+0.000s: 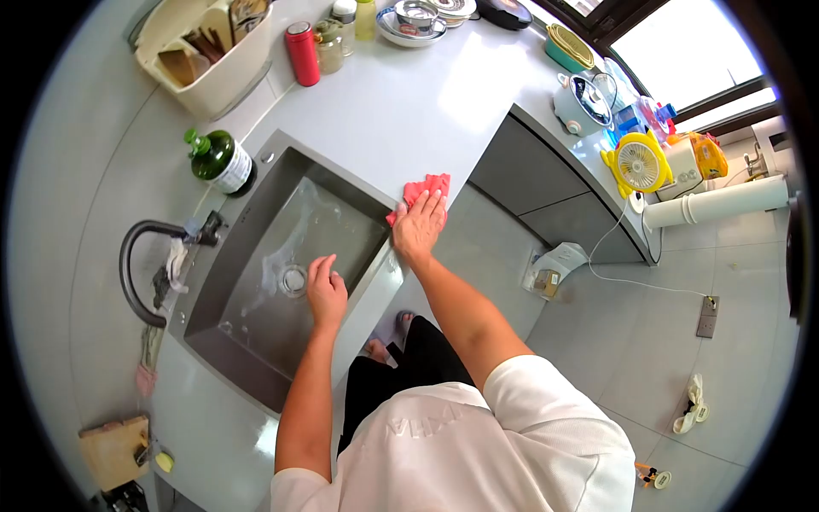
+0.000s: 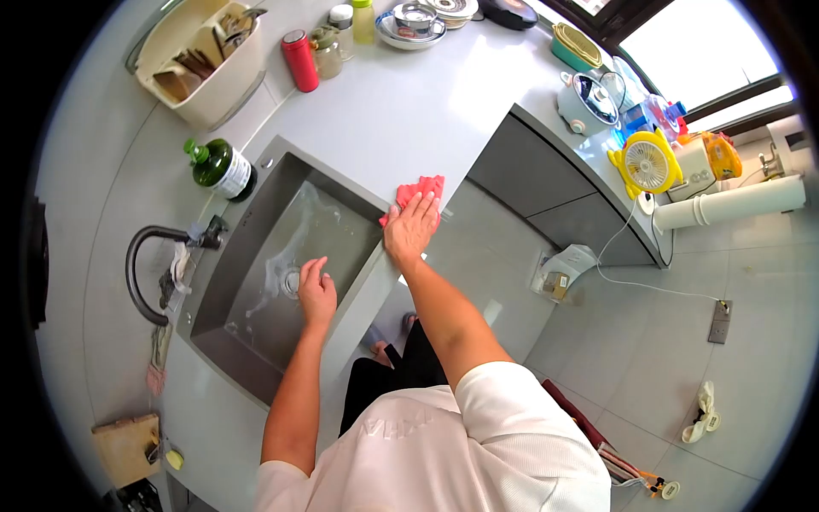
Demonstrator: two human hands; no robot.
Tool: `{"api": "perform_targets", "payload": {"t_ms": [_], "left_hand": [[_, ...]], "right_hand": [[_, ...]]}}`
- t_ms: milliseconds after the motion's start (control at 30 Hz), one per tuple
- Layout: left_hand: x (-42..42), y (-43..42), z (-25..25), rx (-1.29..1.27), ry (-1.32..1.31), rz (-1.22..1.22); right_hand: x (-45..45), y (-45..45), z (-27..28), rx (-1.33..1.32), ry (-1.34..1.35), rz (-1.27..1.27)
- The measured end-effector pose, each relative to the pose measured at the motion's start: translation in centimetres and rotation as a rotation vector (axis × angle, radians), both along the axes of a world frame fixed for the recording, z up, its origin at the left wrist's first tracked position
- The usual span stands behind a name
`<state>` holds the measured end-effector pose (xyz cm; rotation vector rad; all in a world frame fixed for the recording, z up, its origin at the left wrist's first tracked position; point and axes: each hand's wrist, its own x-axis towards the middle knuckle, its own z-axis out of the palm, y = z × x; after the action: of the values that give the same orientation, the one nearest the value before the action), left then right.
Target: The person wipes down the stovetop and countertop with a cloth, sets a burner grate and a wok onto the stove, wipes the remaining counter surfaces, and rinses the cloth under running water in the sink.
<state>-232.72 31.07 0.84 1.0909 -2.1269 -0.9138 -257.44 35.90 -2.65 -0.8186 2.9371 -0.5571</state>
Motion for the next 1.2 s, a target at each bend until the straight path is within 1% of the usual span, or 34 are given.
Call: {"api": "perform_targets", "payload": {"t_ms": [67,200,300,367,400,433,467,533,567,633,733,800,900,967,1033,1100,1133,1167,1200], "left_hand": [[-2.1,-1.3,0.3,0.077,-0.003,0.002],[-6.9,-3.9,0.4,0.047,0.029,-0.005],[-9.8,-5.9,0.2,0.071,0.004,0.053],[-10.9,-7.5,-0.9,-0.003,-0.030,0.111],[-11.3,-8.1,-1.1,0.053,-0.040,0.160],[-11.7,-8.4,-1.2,0.055,-0.057,0.193],[-12.0,-8.7,-1.4,0.090,-0.048,0.227],[-12.1,-9.4,-2.2,0.120,-0.053,0.288],[-11.9,-9.7,-2.7,0.119,-0.064,0.334],[-11.5,-10.1,-2.6,0.035,-0.086,0.366],[-10.6,-10.4,-2.2,0.026,-0.112,0.455],[-10.1,-10.5,-2.3,0.013,-0.118,0.498],[-10.0,-10.9,-2.2,0.091,-0.128,0.564],[-10.2,-11.2,-2.0,0.187,-0.137,0.607],[-10.1,-11.0,-2.4,0.166,-0.126,0.630],[-9.7,-10.5,-2.9,0.148,-0.121,0.651],[-9.4,-10.1,-3.0,0.180,-0.097,0.661],[-9.0,-9.6,-3.1,0.212,-0.073,0.673],[-8.4,-8.6,-3.1,0.222,-0.079,0.689]], "right_hand": [[-1.8,-1.0,0.0,0.003,-0.013,-0.058],[-7.3,-2.9,-1.0,0.041,0.066,-0.046],[-13.9,-5.6,-1.0,0.062,0.110,0.035],[-18.2,-8.2,-1.1,0.062,0.089,0.155],[-18.9,-9.7,-1.0,0.057,0.061,0.239],[-18.9,-11.2,-1.0,0.062,0.021,0.337],[-18.0,-12.8,-1.1,0.087,0.041,0.451],[-14.4,-15.9,-1.3,0.119,0.049,0.675],[-12.5,-17.4,-1.2,0.032,0.035,0.768],[-10.0,-20.6,-1.6,-0.010,0.081,0.885],[-8.5,-24.9,-1.7,-0.025,0.075,1.004],[-7.8,-27.2,-1.9,-0.058,0.062,1.033],[-6.9,-31.0,-2.0,-0.093,0.049,1.064],[-6.1,-33.6,-2.0,-0.105,0.043,1.118],[-5.3,-36.5,-2.3,-0.109,0.061,1.172],[-4.5,-39.1,-2.7,-0.090,0.067,1.308],[-4.2,-40.0,-3.4,-0.182,0.088,1.368],[-4.1,-40.4,-4.0,-0.181,0.077,1.388],[-4.4,-40.2,-4.8,-0.221,0.004,1.484]]}}
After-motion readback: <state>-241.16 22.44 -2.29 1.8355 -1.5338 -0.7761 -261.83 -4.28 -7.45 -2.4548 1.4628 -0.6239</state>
